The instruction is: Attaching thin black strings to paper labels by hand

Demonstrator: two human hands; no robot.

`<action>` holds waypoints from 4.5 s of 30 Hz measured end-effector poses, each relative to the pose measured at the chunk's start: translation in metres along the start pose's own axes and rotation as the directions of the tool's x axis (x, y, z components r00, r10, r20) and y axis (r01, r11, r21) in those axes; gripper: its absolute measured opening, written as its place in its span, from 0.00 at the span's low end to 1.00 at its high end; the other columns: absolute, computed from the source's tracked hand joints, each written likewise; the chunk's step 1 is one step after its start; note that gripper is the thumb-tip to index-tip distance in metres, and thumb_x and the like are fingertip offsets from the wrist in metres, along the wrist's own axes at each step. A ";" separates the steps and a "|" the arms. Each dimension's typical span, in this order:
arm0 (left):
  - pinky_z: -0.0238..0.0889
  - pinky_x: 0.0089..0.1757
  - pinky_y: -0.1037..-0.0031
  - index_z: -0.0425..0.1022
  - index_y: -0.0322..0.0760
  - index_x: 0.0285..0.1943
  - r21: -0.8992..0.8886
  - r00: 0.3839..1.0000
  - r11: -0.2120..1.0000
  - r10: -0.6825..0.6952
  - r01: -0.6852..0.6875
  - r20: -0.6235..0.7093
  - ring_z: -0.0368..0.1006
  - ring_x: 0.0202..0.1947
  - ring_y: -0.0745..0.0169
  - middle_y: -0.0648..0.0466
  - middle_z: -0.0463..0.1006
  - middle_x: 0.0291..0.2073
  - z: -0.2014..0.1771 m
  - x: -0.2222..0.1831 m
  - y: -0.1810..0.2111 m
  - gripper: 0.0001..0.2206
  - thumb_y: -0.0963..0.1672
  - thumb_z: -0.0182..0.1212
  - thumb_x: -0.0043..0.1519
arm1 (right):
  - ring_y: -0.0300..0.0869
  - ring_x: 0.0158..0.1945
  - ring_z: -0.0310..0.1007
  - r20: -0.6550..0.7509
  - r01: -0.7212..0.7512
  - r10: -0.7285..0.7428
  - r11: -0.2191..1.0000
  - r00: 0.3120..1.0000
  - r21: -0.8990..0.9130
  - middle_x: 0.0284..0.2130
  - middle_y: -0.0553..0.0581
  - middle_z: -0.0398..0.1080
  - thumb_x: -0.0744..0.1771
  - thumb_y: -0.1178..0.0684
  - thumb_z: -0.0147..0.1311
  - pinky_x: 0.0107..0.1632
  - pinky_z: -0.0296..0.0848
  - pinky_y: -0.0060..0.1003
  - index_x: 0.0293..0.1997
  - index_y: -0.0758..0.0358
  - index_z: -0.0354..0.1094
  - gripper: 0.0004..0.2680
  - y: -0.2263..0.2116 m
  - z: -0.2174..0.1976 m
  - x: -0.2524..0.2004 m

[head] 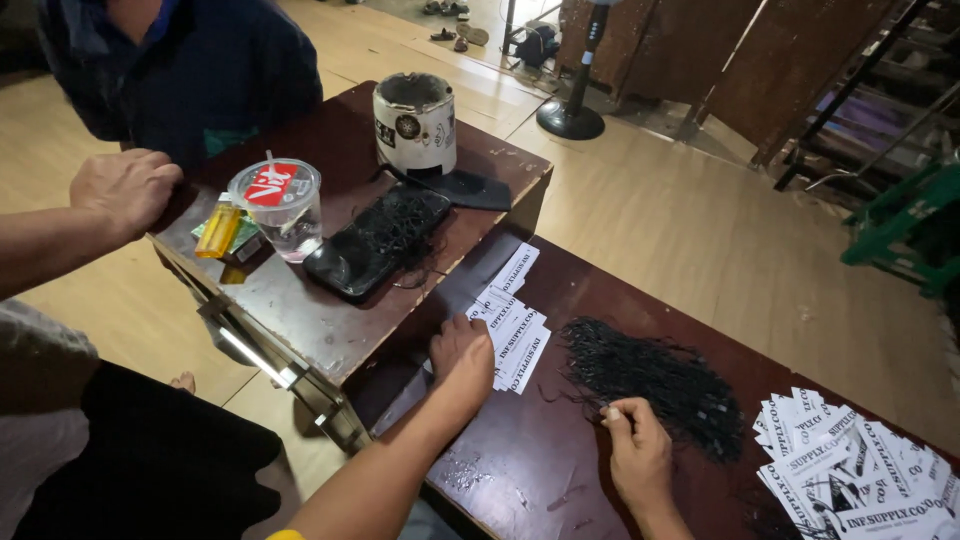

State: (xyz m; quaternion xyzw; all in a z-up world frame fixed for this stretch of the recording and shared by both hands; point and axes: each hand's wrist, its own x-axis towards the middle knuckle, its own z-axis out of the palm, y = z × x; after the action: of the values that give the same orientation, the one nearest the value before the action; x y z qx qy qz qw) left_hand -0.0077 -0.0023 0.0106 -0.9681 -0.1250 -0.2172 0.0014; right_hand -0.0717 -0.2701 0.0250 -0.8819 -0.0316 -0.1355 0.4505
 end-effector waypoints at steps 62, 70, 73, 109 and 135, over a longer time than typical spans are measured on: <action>0.72 0.29 0.73 0.80 0.34 0.58 -0.713 0.629 0.001 0.470 0.701 0.619 0.78 0.28 0.60 0.48 0.82 0.34 -0.095 -0.045 0.081 0.16 0.45 0.57 0.64 | 0.43 0.30 0.75 -0.056 -0.018 0.017 1.000 0.998 -0.025 0.25 0.49 0.76 0.67 0.49 0.51 0.39 0.69 0.41 0.36 0.54 0.70 0.04 -0.013 -0.003 -0.001; 0.66 0.32 0.76 0.82 0.38 0.42 -0.751 0.667 0.064 0.413 0.658 0.620 0.69 0.21 0.70 0.57 0.78 0.28 -0.105 -0.037 0.100 0.12 0.49 0.63 0.62 | 0.51 0.36 0.76 -0.183 0.046 -0.070 0.990 0.981 -0.134 0.30 0.53 0.76 0.67 0.52 0.50 0.41 0.68 0.47 0.37 0.56 0.69 0.04 -0.002 0.000 -0.001; 0.72 0.30 0.74 0.80 0.30 0.52 -0.699 0.632 -0.043 0.469 0.714 0.616 0.72 0.21 0.64 0.50 0.81 0.36 -0.087 -0.040 0.105 0.13 0.42 0.63 0.60 | 0.49 0.33 0.74 -0.170 -0.034 0.017 0.995 0.985 -0.094 0.28 0.53 0.75 0.67 0.52 0.49 0.38 0.67 0.48 0.36 0.56 0.67 0.04 0.004 0.000 0.000; 0.53 0.21 0.75 0.64 0.41 0.32 -0.711 0.754 -0.288 0.404 0.642 0.518 0.62 0.16 0.66 0.52 0.70 0.21 -0.041 -0.038 0.118 0.05 0.39 0.54 0.60 | 0.37 0.27 0.76 0.035 -0.011 0.011 1.000 0.999 0.014 0.21 0.47 0.77 0.63 0.52 0.58 0.38 0.71 0.32 0.30 0.55 0.73 0.03 0.025 -0.026 0.014; 0.60 0.31 0.60 0.72 0.50 0.30 -0.849 0.927 0.514 0.365 -0.121 0.088 0.73 0.26 0.53 0.60 0.75 0.24 -0.015 -0.031 0.104 0.09 0.51 0.61 0.60 | 0.41 0.28 0.69 -0.261 -0.314 0.547 0.741 0.796 0.593 0.32 0.61 0.74 0.70 0.60 0.52 0.40 0.74 0.34 0.37 0.64 0.67 0.03 -0.005 -0.064 0.027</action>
State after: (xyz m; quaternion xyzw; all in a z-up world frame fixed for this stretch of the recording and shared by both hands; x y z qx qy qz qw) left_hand -0.0157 -0.1115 0.0169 -0.8793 0.1316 -0.1209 -0.4416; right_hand -0.0597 -0.3199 0.0721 -0.6573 0.2403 -0.1969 0.6866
